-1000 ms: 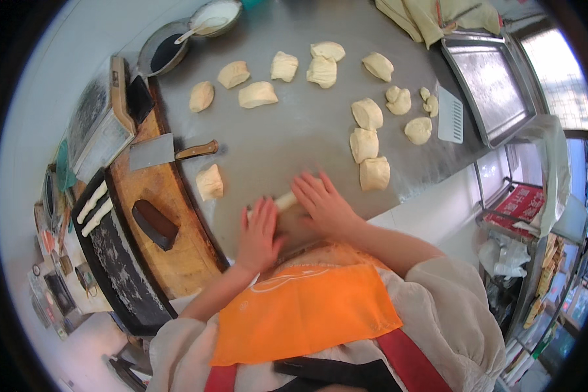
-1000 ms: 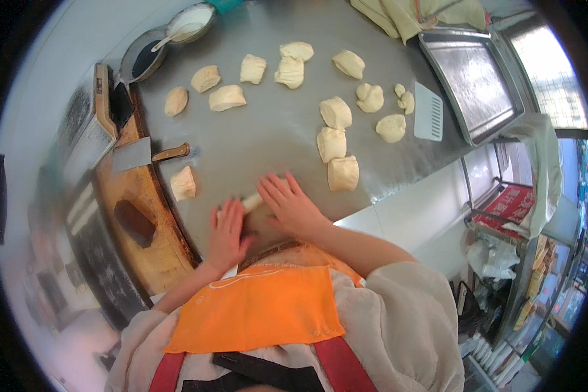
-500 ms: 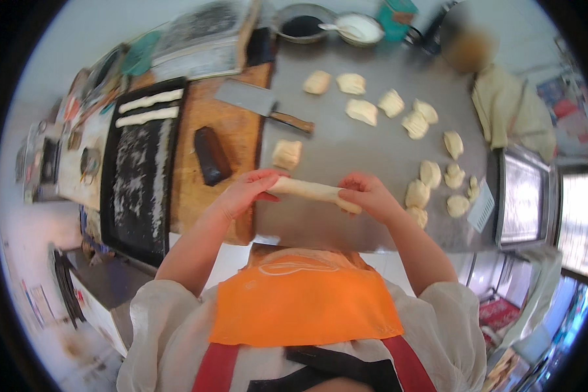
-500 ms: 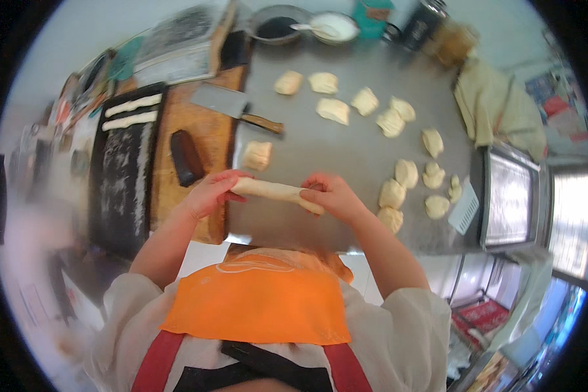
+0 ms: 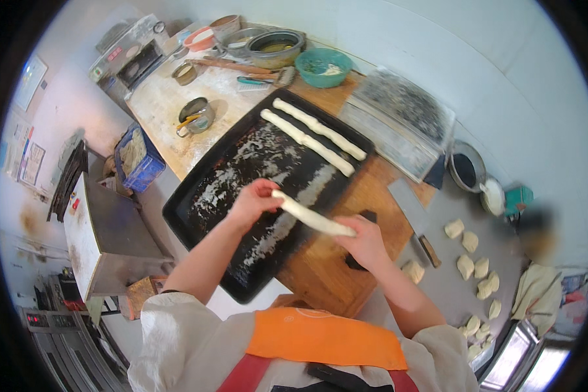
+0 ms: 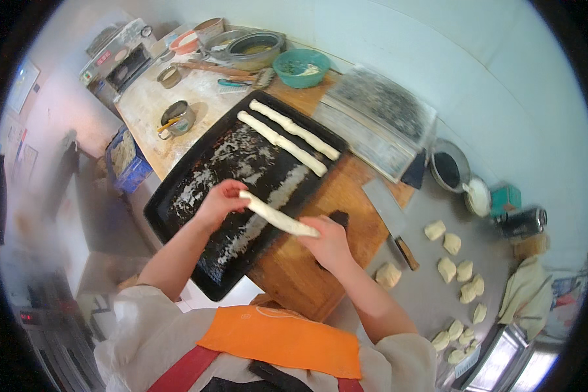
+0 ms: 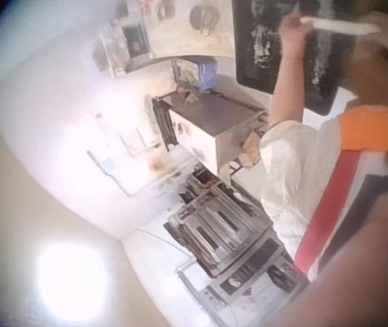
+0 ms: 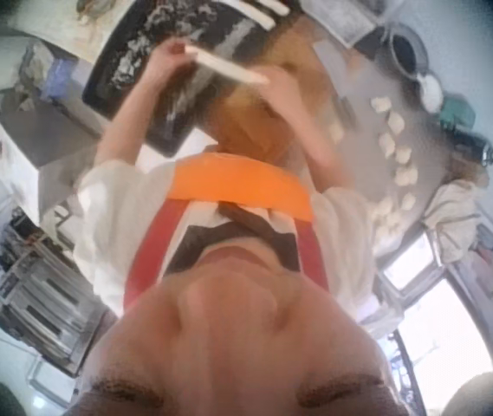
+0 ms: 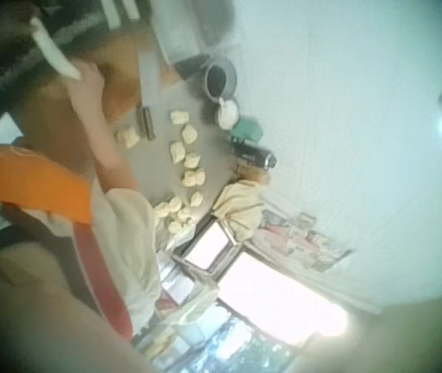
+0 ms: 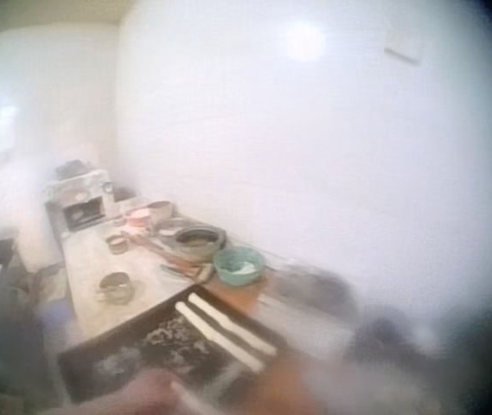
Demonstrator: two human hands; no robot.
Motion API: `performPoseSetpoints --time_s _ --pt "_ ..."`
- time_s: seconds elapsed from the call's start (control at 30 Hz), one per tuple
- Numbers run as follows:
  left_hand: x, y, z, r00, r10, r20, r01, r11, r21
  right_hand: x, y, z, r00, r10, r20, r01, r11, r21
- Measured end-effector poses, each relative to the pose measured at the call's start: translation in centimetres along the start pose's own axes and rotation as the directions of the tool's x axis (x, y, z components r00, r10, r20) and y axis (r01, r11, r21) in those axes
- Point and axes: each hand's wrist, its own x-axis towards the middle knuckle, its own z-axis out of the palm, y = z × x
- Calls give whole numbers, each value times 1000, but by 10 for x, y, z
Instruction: The person uses a cleaver to cut pieces of chocolate, places a piece on flattened dough circles, and rolls the dough into logs before placing them on a baking tray.
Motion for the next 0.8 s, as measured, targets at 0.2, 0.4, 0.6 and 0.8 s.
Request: performPoseSetpoints --time_s 0.2,0.4,0.6,0.8 --pt "111 48 -104 939 145 -310 -175 982 -70 166 -24 88 978 -3 -211 27 993 111" --pt "187 9 -98 823 -92 -560 302 906 296 239 43 157 868 -387 -311 247 880 -405" --pt "231 11 -90 772 -142 -619 423 842 335 251 38 163 883 -332 -333 201 907 -370" --pt "238 12 -101 786 -190 -589 299 950 93 273 36 165 870 -391 -302 276 892 -359"
